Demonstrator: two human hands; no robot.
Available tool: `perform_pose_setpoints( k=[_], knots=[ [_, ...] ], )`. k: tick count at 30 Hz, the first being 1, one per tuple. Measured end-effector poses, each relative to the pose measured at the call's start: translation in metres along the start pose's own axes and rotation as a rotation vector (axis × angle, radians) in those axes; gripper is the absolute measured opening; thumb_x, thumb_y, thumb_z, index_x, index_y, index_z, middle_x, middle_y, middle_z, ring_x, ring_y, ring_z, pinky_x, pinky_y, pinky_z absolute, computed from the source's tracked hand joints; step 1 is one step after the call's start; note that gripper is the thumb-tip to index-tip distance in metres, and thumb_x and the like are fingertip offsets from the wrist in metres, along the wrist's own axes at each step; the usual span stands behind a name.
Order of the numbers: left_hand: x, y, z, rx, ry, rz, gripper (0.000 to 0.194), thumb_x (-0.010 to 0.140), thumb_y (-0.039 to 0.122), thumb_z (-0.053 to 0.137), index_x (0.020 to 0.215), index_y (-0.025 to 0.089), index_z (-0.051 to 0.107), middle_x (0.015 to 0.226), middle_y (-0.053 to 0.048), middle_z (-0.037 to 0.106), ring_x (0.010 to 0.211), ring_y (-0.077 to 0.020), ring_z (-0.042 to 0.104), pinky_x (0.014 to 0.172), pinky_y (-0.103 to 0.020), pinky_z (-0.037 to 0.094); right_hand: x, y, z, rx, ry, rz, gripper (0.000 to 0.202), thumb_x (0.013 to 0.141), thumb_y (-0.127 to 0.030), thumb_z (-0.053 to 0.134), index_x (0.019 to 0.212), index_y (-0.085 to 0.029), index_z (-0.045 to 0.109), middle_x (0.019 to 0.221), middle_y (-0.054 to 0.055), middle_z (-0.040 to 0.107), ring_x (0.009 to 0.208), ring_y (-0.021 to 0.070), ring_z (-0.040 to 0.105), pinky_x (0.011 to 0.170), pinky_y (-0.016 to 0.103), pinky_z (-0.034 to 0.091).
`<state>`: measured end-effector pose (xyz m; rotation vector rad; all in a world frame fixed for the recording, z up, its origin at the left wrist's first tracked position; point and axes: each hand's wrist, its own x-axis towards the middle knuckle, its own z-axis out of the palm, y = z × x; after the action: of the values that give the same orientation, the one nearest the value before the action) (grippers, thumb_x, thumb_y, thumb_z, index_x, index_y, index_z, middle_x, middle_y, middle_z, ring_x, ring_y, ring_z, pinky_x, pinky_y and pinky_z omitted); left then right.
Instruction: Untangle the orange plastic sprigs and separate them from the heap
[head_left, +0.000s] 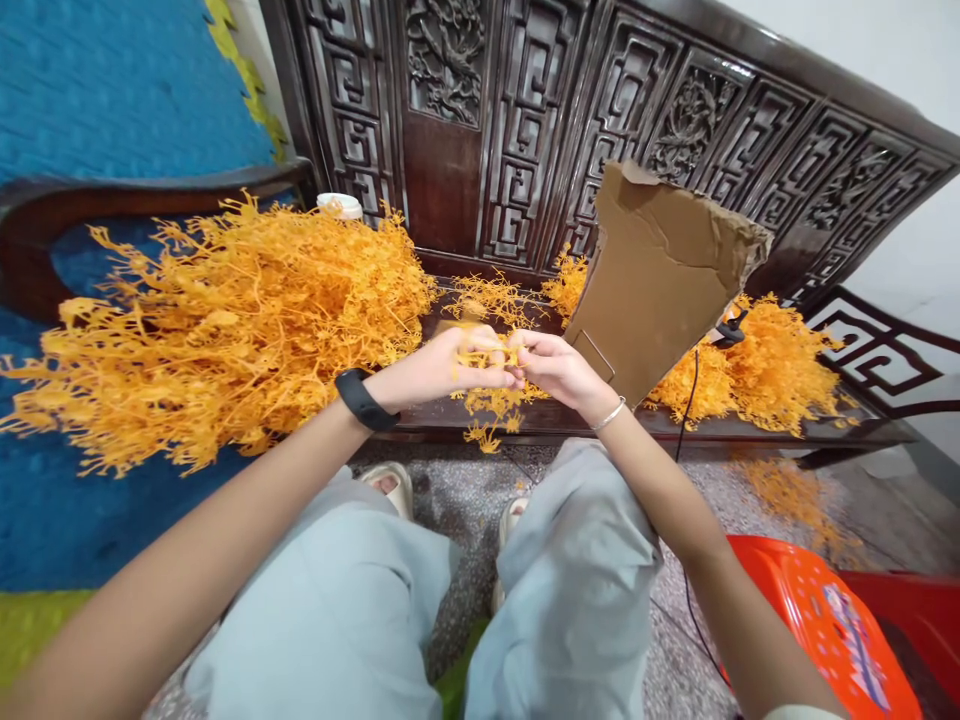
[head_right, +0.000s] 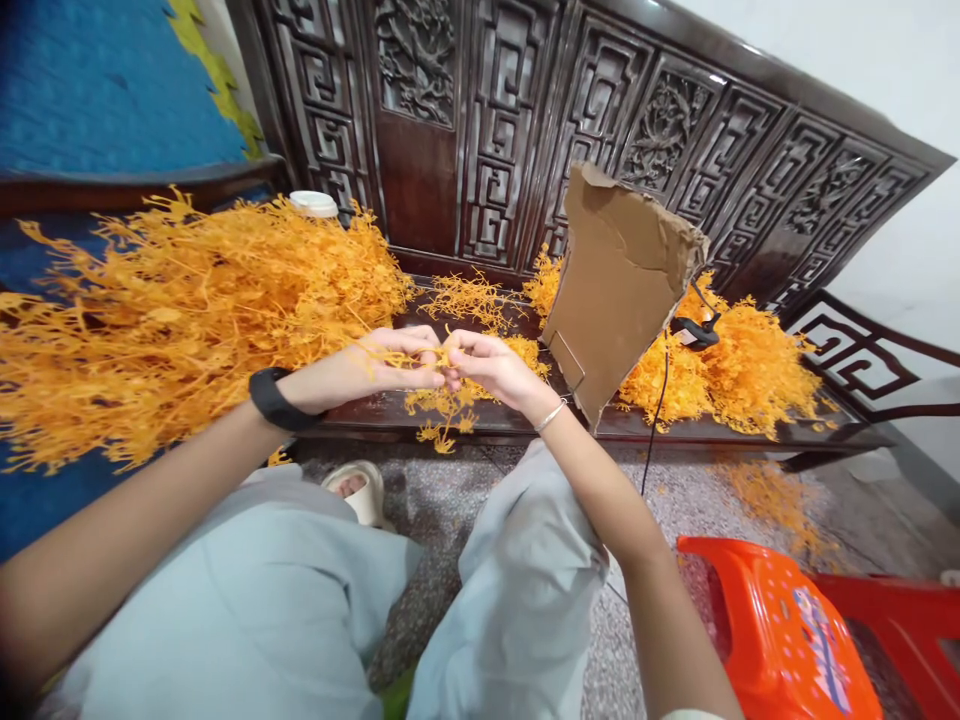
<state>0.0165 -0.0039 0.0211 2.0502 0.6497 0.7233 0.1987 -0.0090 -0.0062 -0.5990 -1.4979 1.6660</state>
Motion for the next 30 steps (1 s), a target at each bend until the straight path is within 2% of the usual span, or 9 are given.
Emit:
perform_pose_setpoints(
  k=[3, 5, 13, 16, 18, 20, 23, 26, 30],
  knots=[
    [0.003, 0.0, 0.004, -0.121, 0.058, -0.026, 0.023, 0.068, 0.029, 0.063, 0.052, 0.014, 0.057, 0.071, 0.0, 0.051, 0.07, -0.0112, 0.051, 0.073, -0.029, 0.043, 0.0, 0.0, 0.001, 0.04, -0.024, 0.013, 0.031, 0.068, -0.037, 0.074, 0.071, -0.015, 0.052, 0.065, -0.002, 0.053, 0.056, 0.0069, 0.049, 0.058, 0.023, 0.043],
    [0.005, 0.0, 0.006, -0.237, 0.051, -0.047, 0.026, 0.067, 0.026, 0.063, 0.046, 0.014, 0.052, 0.069, 0.0, 0.051, 0.066, -0.0104, 0.051, 0.07, -0.029, 0.045, -0.001, 0.0, 0.003, 0.055, -0.041, 0.014, 0.031, 0.067, -0.037, 0.074, 0.071, -0.016, 0.051, 0.063, -0.003, 0.05, 0.054, 0.0069, 0.047, 0.058, 0.024, 0.042],
    [0.008, 0.0, 0.018, -0.448, 0.122, -0.068, 0.02, 0.057, 0.019, 0.061, 0.041, 0.014, 0.049, 0.063, 0.0, 0.045, 0.06, -0.0101, 0.047, 0.056, -0.028, 0.046, -0.001, -0.003, 0.011, 0.076, -0.078, 0.004, 0.034, 0.065, -0.04, 0.074, 0.071, -0.019, 0.048, 0.057, -0.004, 0.043, 0.051, 0.008, 0.04, 0.056, 0.027, 0.041],
    [0.011, 0.002, 0.016, -0.56, 0.167, -0.093, 0.021, 0.054, 0.018, 0.055, 0.039, 0.016, 0.039, 0.058, 0.0, 0.039, 0.055, -0.01, 0.042, 0.051, -0.029, 0.042, 0.0, -0.006, 0.01, 0.11, -0.077, -0.033, 0.035, 0.063, -0.038, 0.074, 0.067, -0.02, 0.044, 0.055, -0.005, 0.038, 0.049, 0.0084, 0.038, 0.055, 0.028, 0.041],
    [0.013, 0.004, 0.009, -0.677, 0.256, -0.074, 0.027, 0.056, 0.021, 0.047, 0.039, 0.018, 0.026, 0.052, 0.001, 0.032, 0.051, -0.009, 0.035, 0.048, -0.028, 0.037, 0.0, -0.01, 0.003, 0.097, 0.012, -0.114, 0.041, 0.058, -0.039, 0.074, 0.062, -0.02, 0.038, 0.055, -0.005, 0.033, 0.048, 0.0083, 0.035, 0.054, 0.028, 0.041],
    [0.013, 0.005, 0.001, -0.777, 0.364, -0.04, 0.03, 0.058, 0.02, 0.042, 0.041, 0.018, 0.017, 0.049, 0.001, 0.026, 0.048, -0.0082, 0.03, 0.047, -0.026, 0.032, 0.0, -0.012, -0.009, 0.016, 0.179, -0.212, 0.042, 0.058, -0.042, 0.073, 0.063, -0.021, 0.037, 0.057, -0.005, 0.034, 0.05, 0.0088, 0.036, 0.056, 0.028, 0.042],
    [0.012, 0.0, -0.006, -0.794, 0.444, -0.079, 0.032, 0.06, 0.019, 0.045, 0.043, 0.017, 0.018, 0.049, 0.002, 0.026, 0.048, -0.0074, 0.029, 0.047, -0.024, 0.028, -0.001, -0.007, -0.036, -0.223, 0.444, -0.267, 0.03, 0.068, -0.042, 0.066, 0.072, -0.021, 0.046, 0.063, -0.003, 0.043, 0.057, 0.0101, 0.044, 0.062, 0.027, 0.043],
    [0.012, -0.01, -0.001, -0.641, 0.456, -0.131, 0.031, 0.063, 0.021, 0.052, 0.044, 0.017, 0.028, 0.049, 0.003, 0.028, 0.048, -0.0069, 0.03, 0.048, -0.024, 0.028, 0.001, 0.008, -0.063, -0.562, 0.627, -0.14, 0.021, 0.072, -0.037, 0.062, 0.075, -0.018, 0.055, 0.059, -0.004, 0.046, 0.054, 0.0093, 0.045, 0.057, 0.024, 0.04],
    [0.012, -0.018, 0.01, -0.283, 0.371, -0.072, 0.031, 0.068, 0.027, 0.058, 0.045, 0.016, 0.04, 0.049, 0.004, 0.036, 0.05, -0.0069, 0.033, 0.051, -0.025, 0.026, 0.006, 0.025, -0.087, -0.939, 0.751, 0.039, 0.016, 0.073, -0.03, 0.059, 0.077, -0.015, 0.063, 0.051, -0.005, 0.045, 0.05, 0.0098, 0.046, 0.055, 0.023, 0.039]
  ],
)
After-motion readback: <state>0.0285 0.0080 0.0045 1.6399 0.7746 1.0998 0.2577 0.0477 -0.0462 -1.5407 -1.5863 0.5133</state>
